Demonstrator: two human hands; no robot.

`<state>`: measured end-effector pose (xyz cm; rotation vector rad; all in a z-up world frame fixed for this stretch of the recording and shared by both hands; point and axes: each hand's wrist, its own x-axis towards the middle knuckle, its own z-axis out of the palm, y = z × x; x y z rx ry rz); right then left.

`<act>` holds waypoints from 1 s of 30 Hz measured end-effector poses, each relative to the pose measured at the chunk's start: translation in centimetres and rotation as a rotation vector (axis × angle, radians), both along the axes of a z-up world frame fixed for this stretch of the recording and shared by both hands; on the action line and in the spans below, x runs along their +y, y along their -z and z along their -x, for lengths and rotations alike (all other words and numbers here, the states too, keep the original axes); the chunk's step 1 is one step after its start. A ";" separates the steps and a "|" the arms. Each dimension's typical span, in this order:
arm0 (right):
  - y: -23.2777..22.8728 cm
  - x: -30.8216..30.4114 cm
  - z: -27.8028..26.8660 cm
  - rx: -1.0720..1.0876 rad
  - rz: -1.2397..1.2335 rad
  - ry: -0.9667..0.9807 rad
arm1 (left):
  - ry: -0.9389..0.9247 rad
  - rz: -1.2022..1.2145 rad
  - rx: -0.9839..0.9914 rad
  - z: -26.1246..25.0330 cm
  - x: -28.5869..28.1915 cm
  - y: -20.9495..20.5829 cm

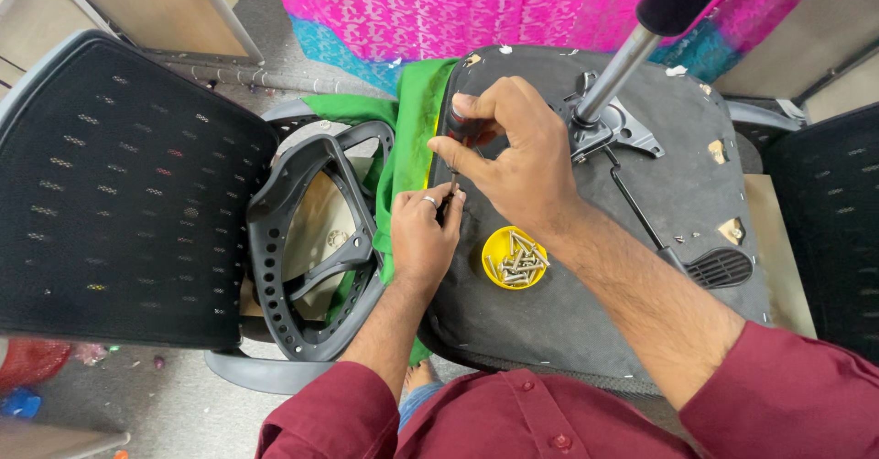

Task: The person uses a screwdriver to fasten screws into the underside of an office chair seat. They pick screws from a yellow container and tighten them into the chair base, working methodically around the seat.

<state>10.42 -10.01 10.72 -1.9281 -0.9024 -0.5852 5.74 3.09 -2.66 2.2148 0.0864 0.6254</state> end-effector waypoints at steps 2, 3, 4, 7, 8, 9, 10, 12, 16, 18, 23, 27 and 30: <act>-0.2 -0.2 -0.1 -0.014 0.016 -0.010 | -0.007 0.005 -0.001 0.0 0.0 0.1; -0.3 -0.3 -0.1 -0.018 0.015 -0.031 | -0.010 0.007 -0.001 0.0 0.0 0.1; -0.3 -0.4 0.0 -0.022 0.014 -0.052 | -0.013 0.000 -0.008 -0.1 0.0 0.2; -0.3 -0.2 0.3 0.052 -0.032 -0.089 | -0.015 -0.014 -0.019 -0.1 0.0 0.2; -0.3 -0.1 0.3 0.091 -0.054 -0.097 | -0.011 -0.013 -0.016 -0.1 0.0 0.1; -0.2 0.0 0.3 0.094 -0.057 -0.082 | -0.007 -0.012 -0.014 -0.1 0.0 0.1; -0.2 0.1 0.4 0.097 -0.060 -0.066 | -0.002 -0.001 -0.005 0.0 0.0 0.0; -0.2 0.1 0.4 0.084 -0.041 -0.031 | 0.008 0.023 0.012 0.1 0.0 -0.2; -0.6 -0.2 0.2 0.037 0.008 -0.020 | 0.011 0.005 0.009 0.2 0.0 -0.4; -0.8 -0.3 0.2 0.013 0.018 -0.037 | 0.009 0.006 0.021 0.2 0.0 -0.5; -0.6 -0.1 0.4 0.039 -0.024 -0.091 | 0.007 0.003 0.003 0.1 0.0 -0.3; -0.4 0.0 0.6 0.090 -0.029 -0.041 | 0.002 -0.018 -0.018 0.0 0.0 -0.2; -0.5 0.1 0.5 0.046 -0.010 -0.021 | 0.004 0.006 -0.010 0.1 0.0 -0.2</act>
